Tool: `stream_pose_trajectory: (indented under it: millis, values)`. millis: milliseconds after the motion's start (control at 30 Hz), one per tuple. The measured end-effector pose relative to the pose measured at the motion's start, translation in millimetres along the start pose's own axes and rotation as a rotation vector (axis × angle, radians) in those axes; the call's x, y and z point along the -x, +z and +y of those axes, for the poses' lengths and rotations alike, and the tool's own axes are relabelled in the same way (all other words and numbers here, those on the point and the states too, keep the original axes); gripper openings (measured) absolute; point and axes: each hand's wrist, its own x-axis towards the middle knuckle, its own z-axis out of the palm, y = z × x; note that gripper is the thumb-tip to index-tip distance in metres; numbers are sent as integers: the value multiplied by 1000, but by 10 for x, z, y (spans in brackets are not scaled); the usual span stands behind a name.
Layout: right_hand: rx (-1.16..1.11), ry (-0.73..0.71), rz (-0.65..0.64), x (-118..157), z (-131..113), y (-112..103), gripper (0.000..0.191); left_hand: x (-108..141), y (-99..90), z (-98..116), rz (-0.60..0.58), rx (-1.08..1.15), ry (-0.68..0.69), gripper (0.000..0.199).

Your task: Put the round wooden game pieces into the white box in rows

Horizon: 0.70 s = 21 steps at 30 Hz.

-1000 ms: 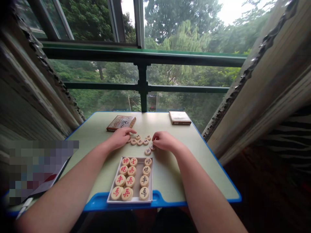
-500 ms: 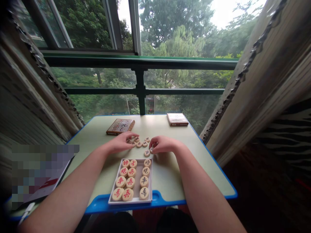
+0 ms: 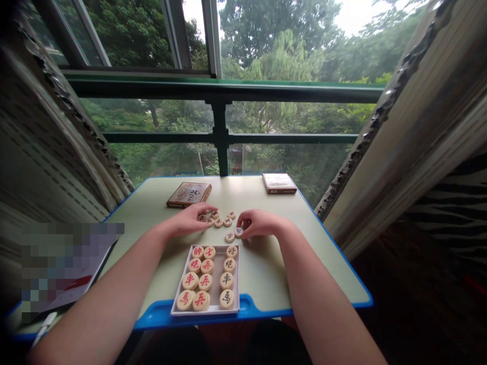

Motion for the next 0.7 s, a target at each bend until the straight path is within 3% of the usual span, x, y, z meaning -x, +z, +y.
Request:
stream_pose_trajectory:
  millis: [200, 467, 700]
  values:
    - [3, -1, 16, 7, -12, 8, 41, -6, -11, -7, -5, 17, -1, 55]
    - [-53, -230, 65, -38, -71, 86, 27, -3, -4, -40, 4, 25, 11, 52]
    - [-19, -231, 154, -66, -125, 141, 25, 7, -12, -15, -3, 12, 10, 52]
